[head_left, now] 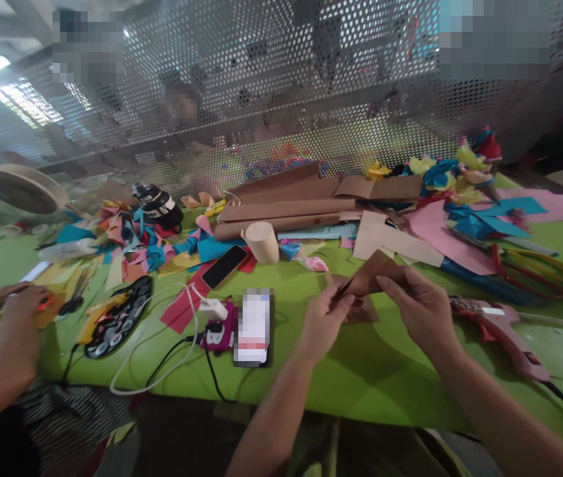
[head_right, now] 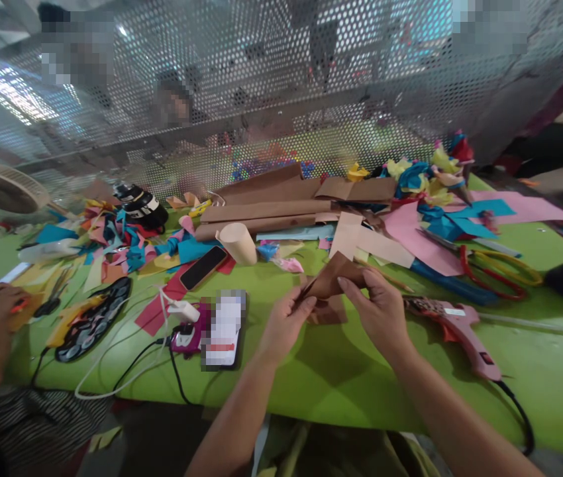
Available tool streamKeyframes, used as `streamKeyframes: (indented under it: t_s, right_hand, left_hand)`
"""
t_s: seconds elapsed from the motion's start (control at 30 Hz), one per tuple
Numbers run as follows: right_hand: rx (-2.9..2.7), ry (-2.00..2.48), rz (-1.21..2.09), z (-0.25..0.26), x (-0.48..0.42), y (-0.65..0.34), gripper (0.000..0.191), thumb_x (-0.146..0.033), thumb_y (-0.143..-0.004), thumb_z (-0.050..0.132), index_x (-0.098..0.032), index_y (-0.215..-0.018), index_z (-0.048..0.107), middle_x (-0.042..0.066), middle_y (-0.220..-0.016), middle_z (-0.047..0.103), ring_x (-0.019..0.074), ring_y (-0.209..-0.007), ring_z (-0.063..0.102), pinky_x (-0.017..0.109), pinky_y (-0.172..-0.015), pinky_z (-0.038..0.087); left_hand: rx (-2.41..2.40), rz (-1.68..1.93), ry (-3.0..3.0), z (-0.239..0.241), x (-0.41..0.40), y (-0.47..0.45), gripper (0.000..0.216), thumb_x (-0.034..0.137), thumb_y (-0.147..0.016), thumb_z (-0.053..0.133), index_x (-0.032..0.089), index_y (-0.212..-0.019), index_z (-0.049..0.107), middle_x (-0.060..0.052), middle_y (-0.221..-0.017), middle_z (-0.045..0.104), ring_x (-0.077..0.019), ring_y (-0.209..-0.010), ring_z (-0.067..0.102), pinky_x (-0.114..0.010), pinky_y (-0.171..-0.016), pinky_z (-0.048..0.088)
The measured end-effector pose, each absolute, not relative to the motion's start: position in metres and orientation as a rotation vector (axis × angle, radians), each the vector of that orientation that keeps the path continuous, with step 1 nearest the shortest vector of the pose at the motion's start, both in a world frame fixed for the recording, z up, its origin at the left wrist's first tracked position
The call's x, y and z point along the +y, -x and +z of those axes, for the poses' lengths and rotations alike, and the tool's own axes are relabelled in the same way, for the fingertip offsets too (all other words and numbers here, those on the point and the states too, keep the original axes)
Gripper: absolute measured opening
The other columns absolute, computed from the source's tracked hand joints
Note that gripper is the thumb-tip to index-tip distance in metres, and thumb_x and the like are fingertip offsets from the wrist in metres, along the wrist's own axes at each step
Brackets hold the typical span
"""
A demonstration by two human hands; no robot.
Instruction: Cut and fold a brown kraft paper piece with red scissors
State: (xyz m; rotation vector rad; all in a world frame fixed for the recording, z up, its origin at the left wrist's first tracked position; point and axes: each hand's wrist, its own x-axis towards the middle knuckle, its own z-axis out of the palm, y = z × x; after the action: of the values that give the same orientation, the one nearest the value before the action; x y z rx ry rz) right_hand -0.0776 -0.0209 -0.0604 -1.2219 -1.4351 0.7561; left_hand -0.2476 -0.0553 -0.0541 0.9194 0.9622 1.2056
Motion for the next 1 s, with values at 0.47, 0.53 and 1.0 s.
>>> streamKeyframes:
  t_s: [0.47, 0.53, 1.0]
  right_hand:
    - [-1.331, 1.230, 0.786, -0.065, -0.023, 0.081, 0.021, -0.044, -0.083, 0.075, -0.024, -0.085, 0.069, 0.001, -0.077, 0.068, 0.0198, -0.070, 0.061, 0.032, -0.063, 0.052]
    - [-1.279, 1.189, 0.867, -0.067, -0.022, 0.080, 0.028, -0.044, -0.080, 0.079, -0.024, -0.098, 0.071, 0.003, -0.091, 0.074, 0.0226, -0.080, 0.067, 0.035, -0.069, 0.056]
    - [-0.988, 1.082, 1.363, -0.069, -0.022, 0.088, 0.034, -0.048, -0.062, 0.092, -0.023, -0.077, 0.075, 0.002, -0.074, 0.078, 0.0186, -0.063, 0.071, 0.033, -0.064, 0.062]
  left_hand:
    - [0.934, 1.159, -0.852, -0.051, -0.053, 0.248, 0.047, 0.061, -0.075, 0.079, 0.018, -0.092, 0.079, -0.010, -0.086, 0.080, -0.0281, -0.086, 0.076, -0.040, -0.086, 0.058]
    - [0.958, 1.158, -0.871, -0.052, -0.053, 0.250, 0.043, 0.059, -0.077, 0.078, 0.018, -0.090, 0.079, -0.008, -0.082, 0.079, -0.0279, -0.084, 0.074, -0.039, -0.084, 0.057]
    - [0.954, 1.272, -0.643, -0.058, -0.049, 0.245, 0.049, 0.046, -0.056, 0.096, 0.016, -0.090, 0.077, -0.008, -0.087, 0.079, -0.0221, -0.080, 0.072, -0.033, -0.079, 0.056]
